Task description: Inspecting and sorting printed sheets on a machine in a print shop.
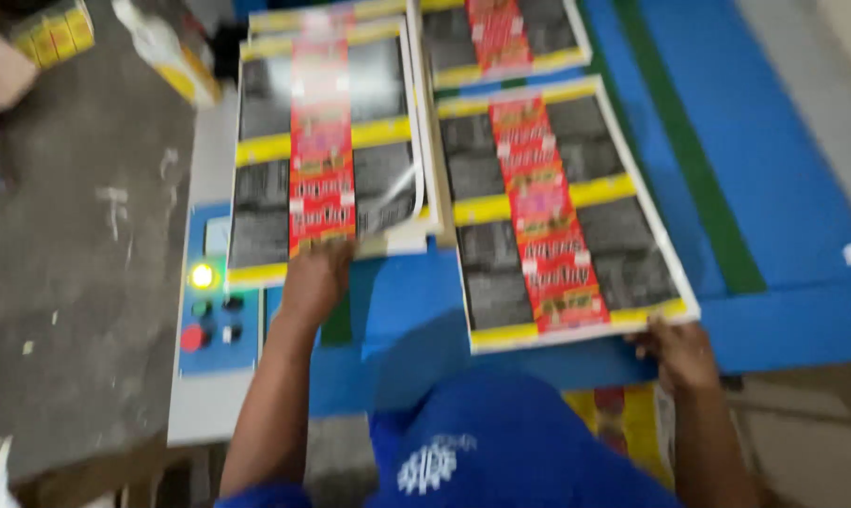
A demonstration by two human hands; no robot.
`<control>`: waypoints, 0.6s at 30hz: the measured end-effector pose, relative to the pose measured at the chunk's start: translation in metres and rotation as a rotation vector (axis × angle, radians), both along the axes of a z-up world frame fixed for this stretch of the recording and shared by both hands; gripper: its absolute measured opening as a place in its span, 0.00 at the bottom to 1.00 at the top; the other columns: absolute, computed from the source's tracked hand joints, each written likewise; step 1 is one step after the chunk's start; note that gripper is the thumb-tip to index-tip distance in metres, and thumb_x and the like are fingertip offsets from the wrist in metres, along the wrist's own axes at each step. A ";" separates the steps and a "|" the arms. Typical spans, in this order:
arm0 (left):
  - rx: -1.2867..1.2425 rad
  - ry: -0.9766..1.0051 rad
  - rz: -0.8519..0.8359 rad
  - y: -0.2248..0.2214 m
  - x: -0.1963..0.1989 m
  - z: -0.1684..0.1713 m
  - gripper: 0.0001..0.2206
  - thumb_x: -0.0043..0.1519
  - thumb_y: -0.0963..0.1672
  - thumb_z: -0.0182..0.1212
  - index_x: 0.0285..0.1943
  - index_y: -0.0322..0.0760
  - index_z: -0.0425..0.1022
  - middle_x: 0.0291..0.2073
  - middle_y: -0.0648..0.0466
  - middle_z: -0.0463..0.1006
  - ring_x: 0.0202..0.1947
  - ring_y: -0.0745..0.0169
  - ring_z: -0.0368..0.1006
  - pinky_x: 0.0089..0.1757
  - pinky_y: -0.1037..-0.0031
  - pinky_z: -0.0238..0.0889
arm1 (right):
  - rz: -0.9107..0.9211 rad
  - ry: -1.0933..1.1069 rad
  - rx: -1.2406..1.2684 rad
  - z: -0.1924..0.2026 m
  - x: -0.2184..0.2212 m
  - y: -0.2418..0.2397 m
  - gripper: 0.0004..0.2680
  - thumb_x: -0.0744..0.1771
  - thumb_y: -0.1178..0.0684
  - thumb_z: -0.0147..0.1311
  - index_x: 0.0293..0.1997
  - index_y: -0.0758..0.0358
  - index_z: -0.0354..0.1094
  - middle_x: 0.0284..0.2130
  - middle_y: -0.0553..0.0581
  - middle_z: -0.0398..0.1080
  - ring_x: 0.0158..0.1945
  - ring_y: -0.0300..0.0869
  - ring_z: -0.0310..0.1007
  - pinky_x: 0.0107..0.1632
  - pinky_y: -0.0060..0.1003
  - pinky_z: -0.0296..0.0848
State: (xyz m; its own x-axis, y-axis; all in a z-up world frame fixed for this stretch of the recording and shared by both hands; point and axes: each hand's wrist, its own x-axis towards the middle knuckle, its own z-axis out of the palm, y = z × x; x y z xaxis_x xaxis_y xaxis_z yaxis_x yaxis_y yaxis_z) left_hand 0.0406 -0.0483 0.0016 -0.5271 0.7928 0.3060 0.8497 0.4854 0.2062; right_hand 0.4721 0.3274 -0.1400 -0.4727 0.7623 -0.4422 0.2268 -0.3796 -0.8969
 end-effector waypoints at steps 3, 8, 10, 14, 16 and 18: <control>0.067 0.123 0.022 -0.004 0.000 -0.003 0.07 0.60 0.41 0.62 0.45 0.42 0.83 0.35 0.47 0.83 0.35 0.43 0.78 0.38 0.55 0.71 | 0.065 0.070 0.079 -0.002 -0.020 0.014 0.07 0.73 0.56 0.50 0.53 0.71 0.64 0.36 0.66 0.74 0.33 0.46 0.76 0.31 0.38 0.71; 0.007 0.105 -0.061 0.001 -0.002 0.008 0.06 0.60 0.45 0.67 0.33 0.39 0.80 0.26 0.48 0.80 0.28 0.45 0.77 0.33 0.55 0.69 | 0.092 0.160 0.021 0.001 -0.063 0.047 0.07 0.73 0.55 0.48 0.54 0.67 0.64 0.41 0.59 0.75 0.35 0.43 0.77 0.30 0.36 0.69; -0.035 0.073 -0.095 0.000 -0.004 0.018 0.07 0.60 0.46 0.67 0.34 0.40 0.81 0.27 0.48 0.80 0.29 0.46 0.77 0.32 0.55 0.68 | 0.122 0.212 0.032 -0.002 -0.088 0.061 0.08 0.73 0.55 0.48 0.56 0.66 0.64 0.41 0.59 0.75 0.36 0.43 0.77 0.31 0.35 0.69; -0.062 0.005 -0.263 0.007 -0.013 0.042 0.12 0.55 0.50 0.69 0.33 0.40 0.82 0.30 0.49 0.82 0.32 0.44 0.77 0.32 0.55 0.68 | 0.122 0.241 0.030 -0.019 -0.143 0.102 0.10 0.72 0.54 0.46 0.59 0.60 0.64 0.42 0.59 0.76 0.36 0.45 0.78 0.29 0.37 0.69; -0.030 -0.051 -0.289 0.009 -0.017 0.043 0.13 0.52 0.50 0.70 0.34 0.38 0.82 0.30 0.48 0.81 0.33 0.44 0.77 0.33 0.56 0.69 | 0.118 0.259 0.006 -0.019 -0.154 0.109 0.09 0.72 0.54 0.47 0.59 0.61 0.64 0.42 0.59 0.76 0.37 0.45 0.79 0.29 0.37 0.70; -0.006 -0.115 -0.306 0.004 -0.026 0.034 0.14 0.49 0.50 0.71 0.34 0.36 0.82 0.31 0.47 0.81 0.35 0.43 0.77 0.34 0.57 0.70 | 0.124 0.271 -0.027 -0.014 -0.154 0.104 0.09 0.72 0.53 0.47 0.59 0.62 0.64 0.43 0.60 0.76 0.37 0.44 0.79 0.30 0.37 0.71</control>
